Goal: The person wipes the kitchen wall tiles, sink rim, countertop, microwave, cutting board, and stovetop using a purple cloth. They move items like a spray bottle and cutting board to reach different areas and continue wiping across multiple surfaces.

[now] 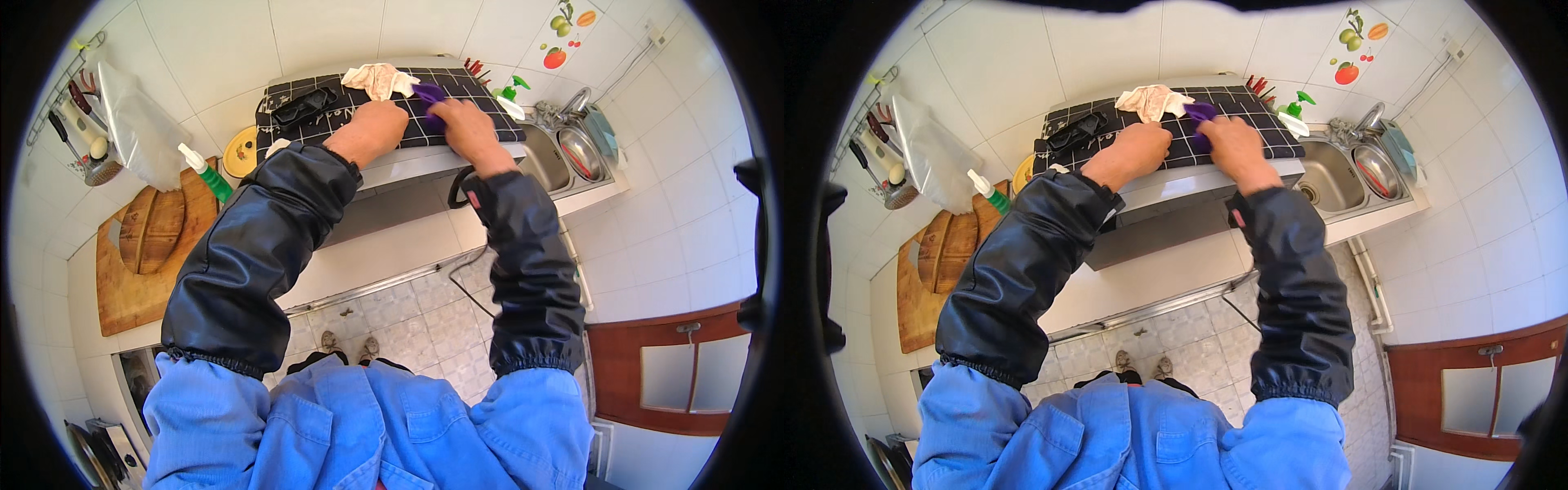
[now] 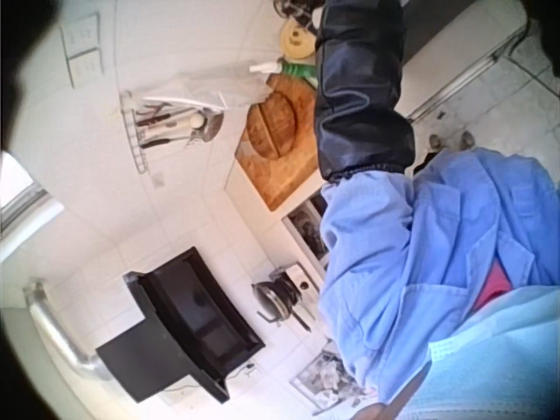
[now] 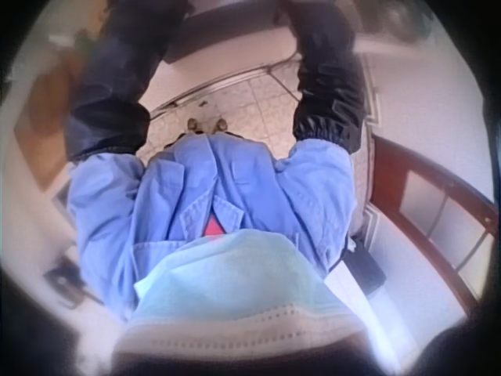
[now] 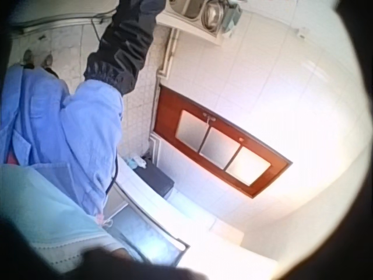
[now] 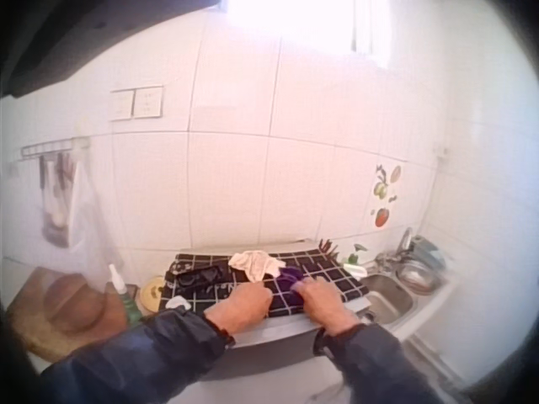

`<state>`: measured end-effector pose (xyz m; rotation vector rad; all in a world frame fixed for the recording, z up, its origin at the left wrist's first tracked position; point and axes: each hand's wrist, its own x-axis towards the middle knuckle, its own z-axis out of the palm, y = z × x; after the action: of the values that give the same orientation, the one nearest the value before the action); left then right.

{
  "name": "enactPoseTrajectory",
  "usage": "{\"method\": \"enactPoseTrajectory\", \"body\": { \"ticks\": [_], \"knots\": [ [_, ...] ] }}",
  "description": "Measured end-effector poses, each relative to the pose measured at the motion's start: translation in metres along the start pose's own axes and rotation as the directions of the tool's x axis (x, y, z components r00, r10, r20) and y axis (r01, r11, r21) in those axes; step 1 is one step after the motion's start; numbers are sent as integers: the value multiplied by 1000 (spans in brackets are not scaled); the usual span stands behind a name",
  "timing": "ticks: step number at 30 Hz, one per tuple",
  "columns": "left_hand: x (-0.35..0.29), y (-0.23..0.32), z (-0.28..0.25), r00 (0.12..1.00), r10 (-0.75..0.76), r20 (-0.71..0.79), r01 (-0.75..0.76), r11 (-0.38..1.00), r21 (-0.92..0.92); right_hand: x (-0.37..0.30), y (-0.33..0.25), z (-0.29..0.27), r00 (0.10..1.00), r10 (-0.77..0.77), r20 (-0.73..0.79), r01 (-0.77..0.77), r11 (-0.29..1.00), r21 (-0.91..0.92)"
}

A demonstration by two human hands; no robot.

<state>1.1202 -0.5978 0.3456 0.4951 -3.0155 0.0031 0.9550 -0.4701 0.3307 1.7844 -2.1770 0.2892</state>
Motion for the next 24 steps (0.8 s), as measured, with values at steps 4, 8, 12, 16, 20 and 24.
{"method": "enactPoseTrajectory", "body": {
  "ticks": [4,8,12,16,20,24],
  "knots": [
    [-1,-9,5,1000,11,12,-10,999,-39,-61,44,-33,969,235,78,-226,968,-108],
    [-1,-13,5,997,77,12,-76,997,-34,-65,84,-68,902,430,33,-397,859,-324],
    [1,-11,1,996,73,51,-72,997,-8,16,87,-52,956,52,-290,-107,978,-177],
    [1,-11,-2,995,67,67,-69,997,29,109,64,10,977,-105,-184,94,993,-66],
    [0,-13,-1,998,46,39,-46,999,-15,135,86,55,970,-119,212,124,992,-8],
    [-4,-15,-3,999,20,37,-18,998,-54,111,148,37,942,59,332,-32,996,-86]
  ]
}}
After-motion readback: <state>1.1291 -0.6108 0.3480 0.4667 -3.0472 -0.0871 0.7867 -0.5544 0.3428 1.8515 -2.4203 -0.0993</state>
